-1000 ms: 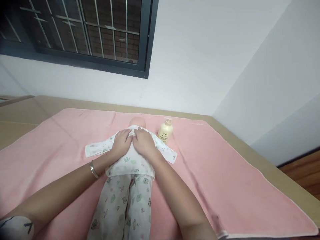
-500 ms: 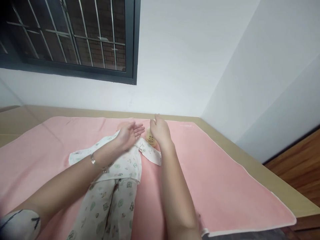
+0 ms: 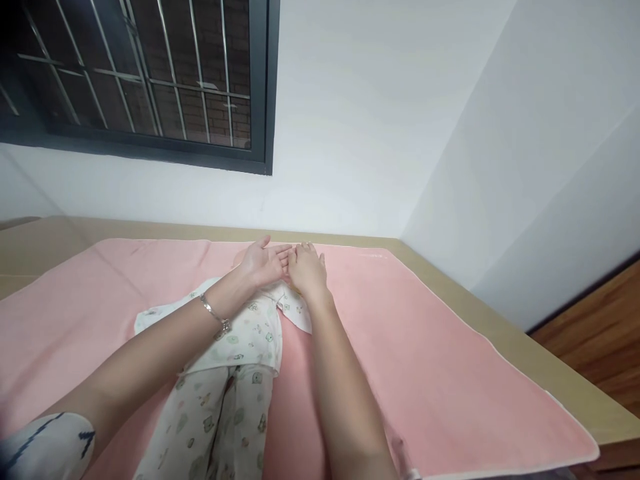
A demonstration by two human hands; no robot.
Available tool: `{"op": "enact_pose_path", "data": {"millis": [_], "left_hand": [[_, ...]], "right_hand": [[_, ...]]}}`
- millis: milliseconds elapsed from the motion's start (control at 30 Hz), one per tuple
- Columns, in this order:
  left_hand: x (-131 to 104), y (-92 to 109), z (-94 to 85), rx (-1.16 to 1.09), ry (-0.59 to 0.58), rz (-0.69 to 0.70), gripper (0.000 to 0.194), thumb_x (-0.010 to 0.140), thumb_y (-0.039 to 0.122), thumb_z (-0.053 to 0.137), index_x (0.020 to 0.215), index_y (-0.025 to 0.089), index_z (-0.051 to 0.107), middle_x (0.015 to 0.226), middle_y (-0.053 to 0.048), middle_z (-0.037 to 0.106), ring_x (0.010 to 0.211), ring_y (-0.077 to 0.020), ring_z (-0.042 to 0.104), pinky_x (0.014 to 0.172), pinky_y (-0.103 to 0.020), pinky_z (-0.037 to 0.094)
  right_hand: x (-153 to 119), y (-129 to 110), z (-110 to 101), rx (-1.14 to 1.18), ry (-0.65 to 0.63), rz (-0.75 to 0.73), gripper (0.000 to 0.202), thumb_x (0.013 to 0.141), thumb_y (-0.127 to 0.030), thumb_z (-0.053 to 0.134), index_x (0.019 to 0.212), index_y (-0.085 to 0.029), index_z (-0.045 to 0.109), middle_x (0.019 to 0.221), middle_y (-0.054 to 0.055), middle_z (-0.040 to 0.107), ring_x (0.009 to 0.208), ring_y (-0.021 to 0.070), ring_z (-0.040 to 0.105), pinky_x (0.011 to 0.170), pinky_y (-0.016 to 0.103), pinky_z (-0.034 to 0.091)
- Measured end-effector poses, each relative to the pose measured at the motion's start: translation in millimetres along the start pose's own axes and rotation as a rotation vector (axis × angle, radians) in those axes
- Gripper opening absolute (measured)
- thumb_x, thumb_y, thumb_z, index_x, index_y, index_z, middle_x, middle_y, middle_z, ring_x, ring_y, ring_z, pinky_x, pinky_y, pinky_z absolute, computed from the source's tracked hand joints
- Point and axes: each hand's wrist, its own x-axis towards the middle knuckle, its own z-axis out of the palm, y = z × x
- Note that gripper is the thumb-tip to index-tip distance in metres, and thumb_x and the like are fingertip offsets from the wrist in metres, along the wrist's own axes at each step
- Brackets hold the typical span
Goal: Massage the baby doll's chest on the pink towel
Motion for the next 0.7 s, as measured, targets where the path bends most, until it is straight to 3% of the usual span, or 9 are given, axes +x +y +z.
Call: {"op": "enact_pose_path", "data": {"millis": [67, 167, 267, 333, 433, 500, 600, 700], "left_hand": [[-15.8, -1.0, -8.1, 0.002, -0.031, -0.012, 0.053, 0.100, 0.040, 0.029, 0.131, 0.005, 0.052, 0.130, -0.022, 0.062, 0.116, -0.0221, 0.066, 0.095, -0.032, 0.056], [-49.2, -2.5, -21.8, 0.013, -0.072, -0.038, 0.040, 0.096, 0.028, 0.037, 0.124, 0.009, 0.058, 0.131, -0.018, 0.064, 0.120, -0.0195, 0.064, 0.104, -0.031, 0.051], [-81.2, -1.3, -30.0, 0.027, -0.079, 0.008, 0.036, 0.095, 0.026, 0.040, 0.120, 0.011, 0.061, 0.137, -0.015, 0.061, 0.127, -0.0193, 0.059, 0.114, -0.032, 0.043], [-95.0, 2.6, -31.4, 0.064, -0.053, 0.126, 0.036, 0.095, 0.025, 0.038, 0.119, 0.013, 0.062, 0.140, -0.013, 0.060, 0.132, -0.0194, 0.055, 0.117, -0.034, 0.039], [-104.4, 11.0, -32.3, 0.157, 0.032, 0.355, 0.039, 0.092, 0.021, 0.039, 0.125, 0.014, 0.059, 0.147, -0.010, 0.053, 0.139, -0.0193, 0.047, 0.121, -0.035, 0.033], [-107.0, 13.9, -35.0, 0.257, 0.138, 0.455, 0.044, 0.091, 0.021, 0.042, 0.132, 0.016, 0.055, 0.153, -0.007, 0.047, 0.144, -0.0196, 0.040, 0.124, -0.035, 0.029], [-113.1, 5.8, -39.0, 0.475, 0.259, 0.553, 0.049, 0.094, 0.026, 0.041, 0.142, 0.022, 0.047, 0.159, -0.004, 0.036, 0.152, -0.0203, 0.022, 0.127, -0.039, 0.020], [-127.3, -15.8, -35.9, 0.594, 0.124, 0.552, 0.054, 0.097, 0.028, 0.036, 0.151, 0.027, 0.035, 0.165, 0.002, 0.022, 0.154, -0.0188, -0.002, 0.128, -0.043, 0.011]], "right_hand": [[0.1, -2.3, -3.5, 0.043, -0.015, 0.049, 0.045, 0.104, -0.030, 0.026, 0.132, -0.012, 0.056, 0.152, 0.017, 0.042, 0.147, 0.0293, 0.029, 0.117, 0.064, 0.010], [0.3, -10.5, -10.3, 0.163, 0.019, 0.095, 0.046, 0.104, -0.036, 0.026, 0.125, -0.018, 0.063, 0.142, 0.013, 0.055, 0.141, 0.0284, 0.040, 0.118, 0.065, 0.002], [-8.4, -34.5, -10.0, 0.375, 0.079, 0.054, 0.048, 0.102, -0.044, 0.030, 0.129, -0.019, 0.062, 0.140, 0.012, 0.057, 0.137, 0.0270, 0.046, 0.122, 0.056, 0.013], [-24.1, -60.8, -2.0, 0.534, 0.054, 0.005, 0.055, 0.101, -0.049, 0.033, 0.142, -0.017, 0.051, 0.152, 0.011, 0.044, 0.145, 0.0247, 0.035, 0.123, 0.047, 0.021], [-59.5, -105.8, 16.5, 0.711, -0.032, -0.078, 0.069, 0.100, -0.061, 0.033, 0.156, -0.020, 0.031, 0.163, 0.004, 0.021, 0.153, 0.0197, 0.012, 0.126, 0.042, 0.010], [-83.6, -130.2, 26.1, 0.850, -0.059, -0.074, 0.073, 0.099, -0.065, 0.030, 0.158, -0.023, 0.023, 0.165, 0.001, 0.014, 0.153, 0.0178, 0.007, 0.127, 0.041, 0.008], [-104.8, -148.0, 28.5, 1.074, -0.136, 0.037, 0.071, 0.098, -0.067, 0.031, 0.156, -0.027, 0.029, 0.162, -0.002, 0.022, 0.152, 0.0184, 0.015, 0.126, 0.041, 0.017], [-100.0, -144.1, 20.4, 1.244, -0.123, 0.183, 0.064, 0.101, -0.062, 0.027, 0.153, -0.027, 0.037, 0.158, -0.001, 0.034, 0.148, 0.0192, 0.029, 0.122, 0.041, 0.032]]}}
